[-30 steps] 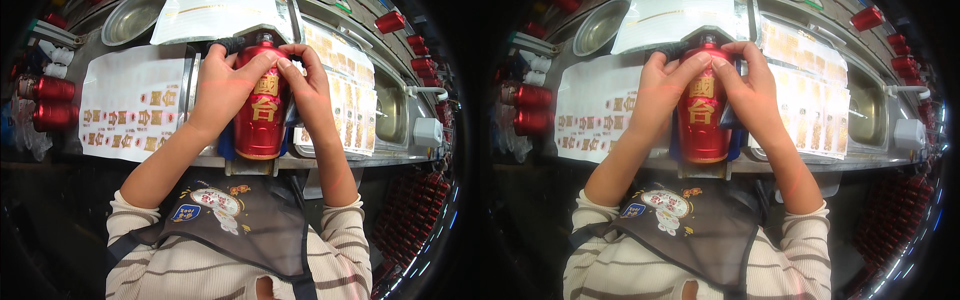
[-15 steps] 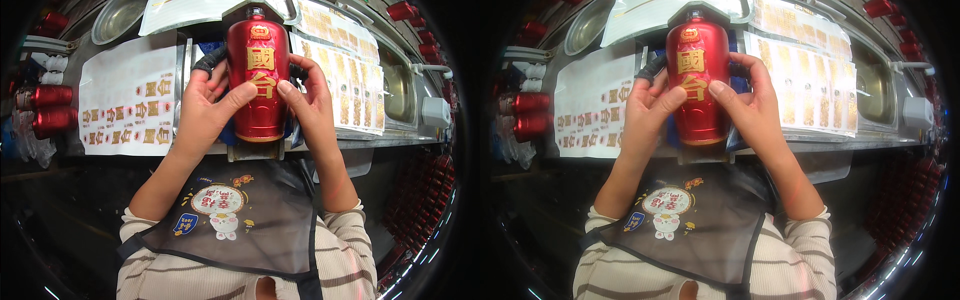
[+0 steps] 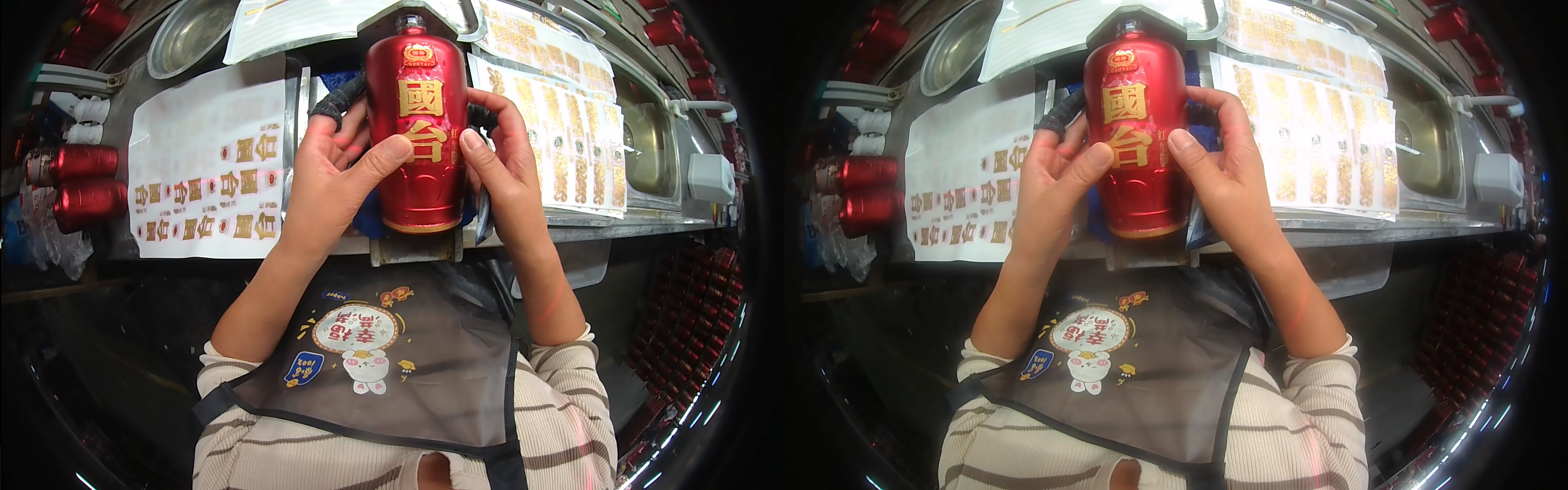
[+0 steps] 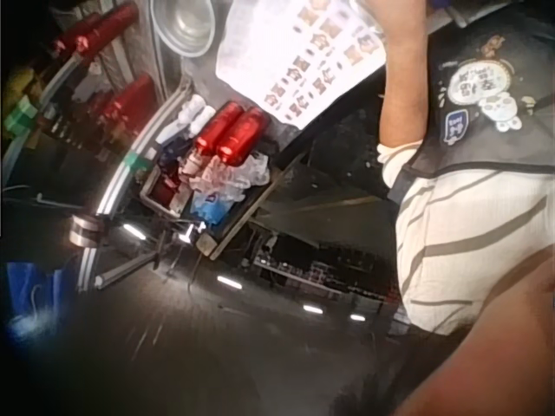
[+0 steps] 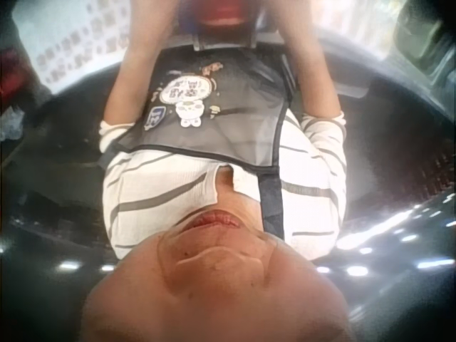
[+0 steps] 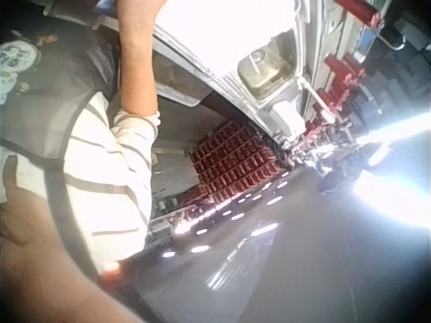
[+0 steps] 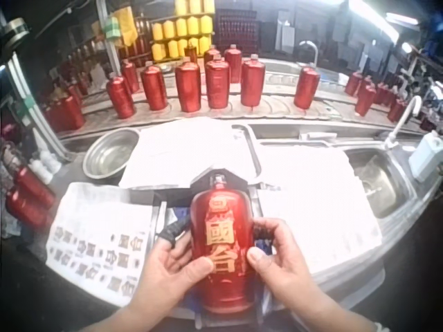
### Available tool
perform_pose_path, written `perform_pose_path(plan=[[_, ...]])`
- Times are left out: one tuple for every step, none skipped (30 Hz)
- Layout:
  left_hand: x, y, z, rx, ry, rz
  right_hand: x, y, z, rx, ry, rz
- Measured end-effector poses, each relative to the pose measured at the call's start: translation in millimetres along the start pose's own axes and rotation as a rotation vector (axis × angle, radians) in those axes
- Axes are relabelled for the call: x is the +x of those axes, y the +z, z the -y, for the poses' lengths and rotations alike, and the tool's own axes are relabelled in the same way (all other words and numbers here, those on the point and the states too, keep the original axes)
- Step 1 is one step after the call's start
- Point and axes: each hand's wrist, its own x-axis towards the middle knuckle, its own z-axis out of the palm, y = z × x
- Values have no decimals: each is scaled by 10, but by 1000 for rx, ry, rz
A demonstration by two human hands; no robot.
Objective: The person applies gold stickers to red cylindrical containers. They peel stickers from sheets, place them on the containers, and smooth them with their fingers. The containers are handled one at a time and set aside after labeling.
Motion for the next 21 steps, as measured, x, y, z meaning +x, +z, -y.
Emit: perform_pose_path(plan=[[-4, 21, -20, -2, -3, 6, 1, 7, 4, -4, 7, -2], [-6, 55, -51, -5, -5, 13, -10, 18, 32, -47, 17, -3], [-5, 73, -66, -7, -8, 19, -8, 31, 22, -74, 0, -12], [-4, 62, -45, -4, 8, 17, -3, 48, 17, -101, -18, -21], [-5, 41, 2, 0, 25, 16, 6, 72, -43, -111, -63, -37], [-6, 25, 37, 3, 41, 14, 12, 84, -81, -122, -109, -54], [-1, 19, 53, 5, 44, 12, 16, 81, -81, -104, -85, -60], [1, 14, 64, 6, 47, 10, 17, 81, -77, -108, -81, -51], [0, 9, 71, 8, 51, 7, 15, 82, -72, -111, -77, -42], [6, 7, 69, 13, 44, 5, 18, 80, -60, -115, -78, -35], [4, 4, 63, 19, 36, 3, 15, 69, -51, -121, -63, -25], [0, 0, 60, 25, 30, 1, 11, 68, -47, -94, -56, -19], [9, -4, 71, 17, 36, 2, 14, 65, -37, -70, -52, -14], [17, -9, 91, 8, 42, 3, 21, 59, -30, -81, -55, -12], [20, -4, 91, -1, 48, 5, 24, 57, -27, -92, -56, -10], [21, 17, 74, 2, 33, -7, 33, 67, -50, -99, -76, -38], [10, 44, 49, 4, 19, -19, 36, 82, -49, -140, -72, -53], [-1, 71, 26, 6, 3, -31, 36, 97, -48, -180, -69, -70], [-16, 89, 6, -2, 5, -38, 36, 117, -83, -192, -31, -102], [-15, 95, -2, 5, 1, -36, 52, 122, -137, -192, -62, -124], [-7, 91, -2, 11, -4, -34, 58, 106, -118, -206, -52, -122]])
